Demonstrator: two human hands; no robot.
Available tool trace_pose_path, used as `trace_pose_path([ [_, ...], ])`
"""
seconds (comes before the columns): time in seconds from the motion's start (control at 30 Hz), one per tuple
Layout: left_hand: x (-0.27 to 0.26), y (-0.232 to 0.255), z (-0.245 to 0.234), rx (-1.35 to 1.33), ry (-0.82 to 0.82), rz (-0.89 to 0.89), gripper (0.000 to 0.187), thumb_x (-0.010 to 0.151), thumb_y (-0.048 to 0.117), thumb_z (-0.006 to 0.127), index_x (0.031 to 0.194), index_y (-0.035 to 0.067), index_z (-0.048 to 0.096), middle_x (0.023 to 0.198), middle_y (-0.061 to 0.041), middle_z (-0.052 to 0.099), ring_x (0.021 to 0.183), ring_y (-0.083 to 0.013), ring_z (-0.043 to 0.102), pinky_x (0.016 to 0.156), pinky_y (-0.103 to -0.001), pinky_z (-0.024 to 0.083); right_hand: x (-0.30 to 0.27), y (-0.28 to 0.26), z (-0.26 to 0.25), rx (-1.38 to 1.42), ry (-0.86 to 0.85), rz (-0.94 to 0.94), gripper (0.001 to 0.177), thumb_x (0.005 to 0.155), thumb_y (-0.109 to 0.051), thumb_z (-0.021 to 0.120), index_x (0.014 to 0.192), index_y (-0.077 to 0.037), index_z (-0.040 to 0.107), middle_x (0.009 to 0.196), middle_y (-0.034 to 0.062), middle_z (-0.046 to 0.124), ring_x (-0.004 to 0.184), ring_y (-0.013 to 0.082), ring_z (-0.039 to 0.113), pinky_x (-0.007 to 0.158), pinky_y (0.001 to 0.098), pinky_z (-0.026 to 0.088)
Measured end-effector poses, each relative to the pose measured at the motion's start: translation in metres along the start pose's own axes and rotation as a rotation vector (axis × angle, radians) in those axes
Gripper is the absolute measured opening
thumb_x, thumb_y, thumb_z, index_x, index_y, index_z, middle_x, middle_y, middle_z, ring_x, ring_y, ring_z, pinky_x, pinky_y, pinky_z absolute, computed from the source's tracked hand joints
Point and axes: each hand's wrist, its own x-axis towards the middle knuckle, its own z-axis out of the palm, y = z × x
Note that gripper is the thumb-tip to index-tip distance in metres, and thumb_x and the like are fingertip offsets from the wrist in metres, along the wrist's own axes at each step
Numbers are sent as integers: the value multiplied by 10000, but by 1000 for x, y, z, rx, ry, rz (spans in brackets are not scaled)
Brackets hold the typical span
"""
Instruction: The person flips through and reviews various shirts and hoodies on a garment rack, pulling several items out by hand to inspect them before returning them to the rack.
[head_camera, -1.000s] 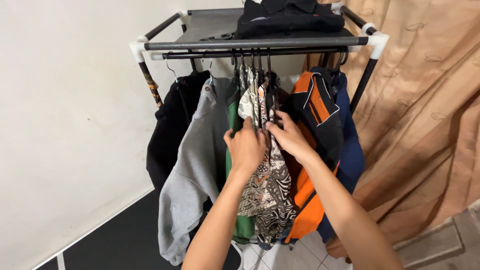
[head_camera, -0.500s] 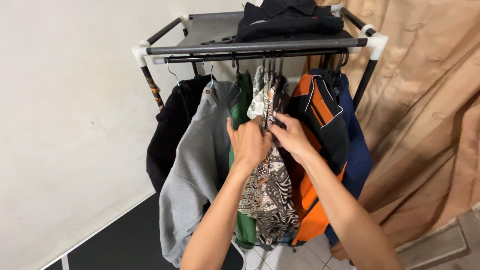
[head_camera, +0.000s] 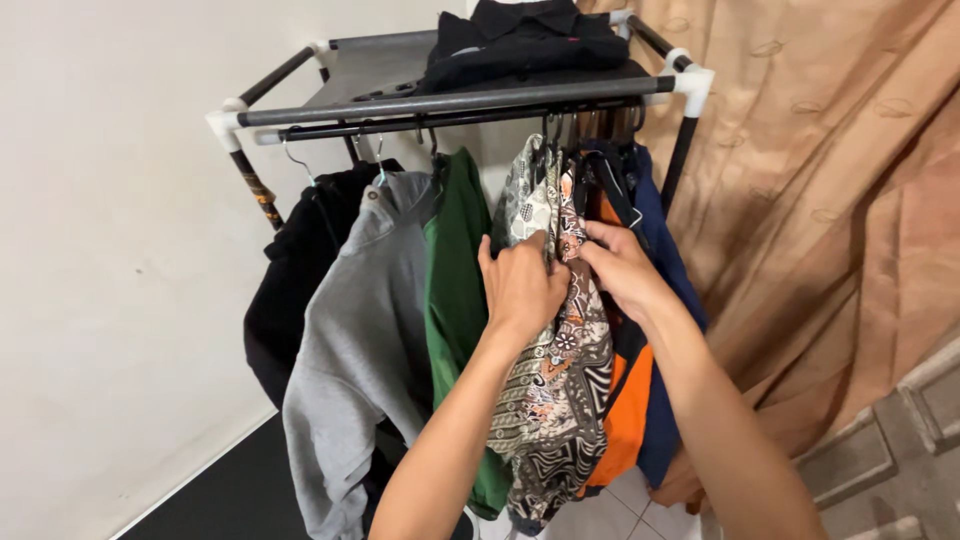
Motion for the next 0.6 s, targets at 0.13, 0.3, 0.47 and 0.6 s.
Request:
trace_pose_path([
  [0.13, -5, 1, 17, -143, 81, -60, 451, 806, 206, 658, 1192, -27, 649, 813, -234, 740, 886, -395, 716, 1174, -558, 241, -4, -6, -13, -111, 41, 51, 332, 976, -99, 556, 1279, -49, 681, 960, 13, 715, 726, 84, 653, 612, 254, 537],
  [0.3, -3, -9, 27, -161, 73, -190, 621, 835, 264, 645, 1367, -27, 512, 922, -224, 748, 997, -385, 704, 1083, -509, 349, 0, 7, -14, -106, 52, 11, 361, 951, -58, 551, 1295, -35, 658, 1002, 30, 708, 768, 98, 661, 648, 262, 556],
  [0.47, 1, -17, 33, -231, -12, -229, 608, 927, 343, 597, 1437, 28, 494, 1123, -241, 729, 1096, -416, 671, 1032, -555, 371, 10, 17, 6, -93, 13, -82, 351, 964, -27, 559, 1300, 13, 652, 1064, 38, 720, 899, 87, 663, 781, 238, 556],
  [0.6, -1, -31, 17, -284, 24, -176, 687, 877, 336, 671, 1440, 0, 464, 1203, -266, 694, 1143, -433, 655, 989, -525, 466, 13, 13, 23, 0, -58, -6, 409, 940, -14, 525, 1331, -14, 643, 1046, 42, 725, 877, 100, 669, 779, 252, 558],
])
